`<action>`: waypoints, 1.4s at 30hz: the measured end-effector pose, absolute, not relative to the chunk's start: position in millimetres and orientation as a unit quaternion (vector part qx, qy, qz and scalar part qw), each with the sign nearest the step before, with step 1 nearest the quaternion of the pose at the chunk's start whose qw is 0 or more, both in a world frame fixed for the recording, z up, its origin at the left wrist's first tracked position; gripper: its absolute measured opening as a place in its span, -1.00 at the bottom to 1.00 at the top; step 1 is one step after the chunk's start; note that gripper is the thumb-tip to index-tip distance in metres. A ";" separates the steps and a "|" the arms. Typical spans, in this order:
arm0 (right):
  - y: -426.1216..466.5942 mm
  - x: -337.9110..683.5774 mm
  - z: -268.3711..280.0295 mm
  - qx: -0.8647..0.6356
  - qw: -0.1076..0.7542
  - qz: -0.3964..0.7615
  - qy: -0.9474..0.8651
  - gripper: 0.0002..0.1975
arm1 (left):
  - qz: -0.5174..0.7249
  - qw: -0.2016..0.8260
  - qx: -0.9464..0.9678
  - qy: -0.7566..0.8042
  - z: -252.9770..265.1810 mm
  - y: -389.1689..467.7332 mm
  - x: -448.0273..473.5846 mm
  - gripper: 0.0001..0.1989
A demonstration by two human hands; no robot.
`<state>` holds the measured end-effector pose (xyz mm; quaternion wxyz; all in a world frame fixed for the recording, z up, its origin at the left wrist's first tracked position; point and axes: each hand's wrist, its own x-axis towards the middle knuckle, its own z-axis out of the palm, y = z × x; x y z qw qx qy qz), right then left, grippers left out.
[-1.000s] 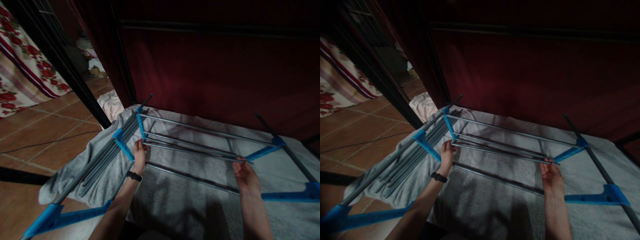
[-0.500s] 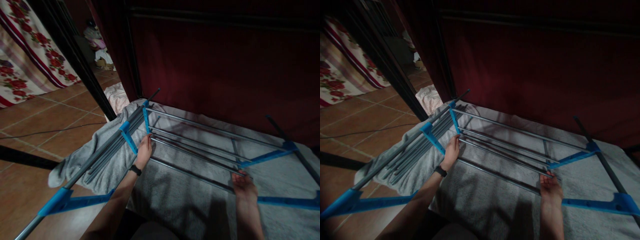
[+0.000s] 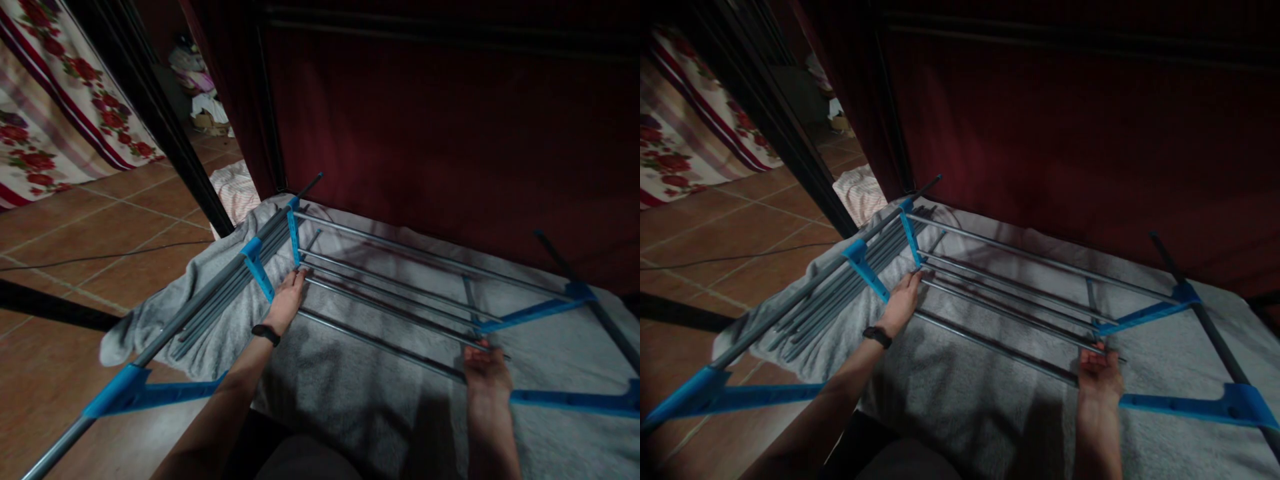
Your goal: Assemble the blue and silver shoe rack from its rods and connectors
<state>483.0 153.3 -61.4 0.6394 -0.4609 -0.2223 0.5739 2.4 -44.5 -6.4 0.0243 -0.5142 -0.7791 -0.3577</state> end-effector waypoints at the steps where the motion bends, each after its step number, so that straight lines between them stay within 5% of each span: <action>1: 154.6 483.5 -62.1 -0.470 0.640 0.567 -0.221 -0.85 | -0.342 0.032 -0.519 -0.783 -6.7 -44.2 2.5 -0.54; 14: 161.1 472.6 -54.3 -0.491 0.668 0.558 -0.046 -0.79 | -0.090 0.037 -0.536 -0.839 12.0 -43.4 8.5 -0.48; 32: 157.7 466.6 -42.5 -0.478 0.664 0.574 -0.025 -0.62 | -0.119 0.001 -0.552 -0.825 11.3 -40.6 3.8 -0.44; 42: 153.2 463.9 -41.3 -0.470 0.672 0.571 -0.034 -0.77 | -0.179 -0.010 -0.542 -0.821 1.6 -40.3 -1.8 -0.36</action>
